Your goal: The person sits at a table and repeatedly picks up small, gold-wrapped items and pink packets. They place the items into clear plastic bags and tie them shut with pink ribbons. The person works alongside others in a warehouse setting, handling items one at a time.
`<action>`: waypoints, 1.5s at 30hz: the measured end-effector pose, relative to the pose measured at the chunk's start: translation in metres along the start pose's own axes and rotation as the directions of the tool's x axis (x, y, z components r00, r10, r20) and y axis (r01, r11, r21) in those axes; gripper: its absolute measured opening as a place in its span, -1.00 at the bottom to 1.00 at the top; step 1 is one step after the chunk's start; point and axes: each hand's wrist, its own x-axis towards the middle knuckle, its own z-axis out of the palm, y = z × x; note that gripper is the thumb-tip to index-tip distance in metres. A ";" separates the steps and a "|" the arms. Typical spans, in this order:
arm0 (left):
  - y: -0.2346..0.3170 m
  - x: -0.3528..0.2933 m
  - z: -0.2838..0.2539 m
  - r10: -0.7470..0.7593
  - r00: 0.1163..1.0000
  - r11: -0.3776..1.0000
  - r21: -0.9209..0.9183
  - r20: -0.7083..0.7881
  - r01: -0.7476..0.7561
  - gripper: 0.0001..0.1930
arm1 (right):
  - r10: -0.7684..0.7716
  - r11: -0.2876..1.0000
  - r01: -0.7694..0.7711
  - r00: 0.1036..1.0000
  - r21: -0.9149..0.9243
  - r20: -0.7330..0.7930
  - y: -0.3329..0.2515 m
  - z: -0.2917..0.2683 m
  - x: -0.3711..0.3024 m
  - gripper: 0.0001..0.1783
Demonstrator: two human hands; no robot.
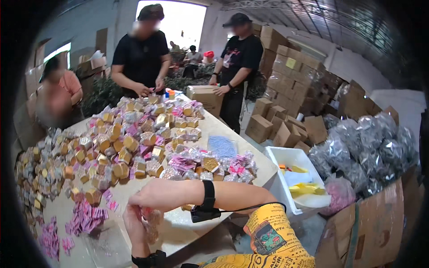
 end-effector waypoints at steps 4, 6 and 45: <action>0.009 0.000 0.004 -0.159 0.987 0.987 0.027 0.036 0.158 -0.52 | -0.046 0.989 0.036 0.997 -0.145 -0.064 0.004 -0.012 -0.012 -0.81; 0.014 -0.001 -0.001 -0.150 0.987 0.989 0.024 0.055 0.149 -0.52 | -0.043 0.989 0.041 0.999 -0.142 -0.011 0.007 -0.014 -0.009 -0.84; 0.012 0.007 0.004 -0.495 0.860 0.749 -0.443 0.121 0.493 -0.65 | 0.155 0.988 -0.140 0.933 0.069 -0.326 0.030 0.027 0.001 -0.82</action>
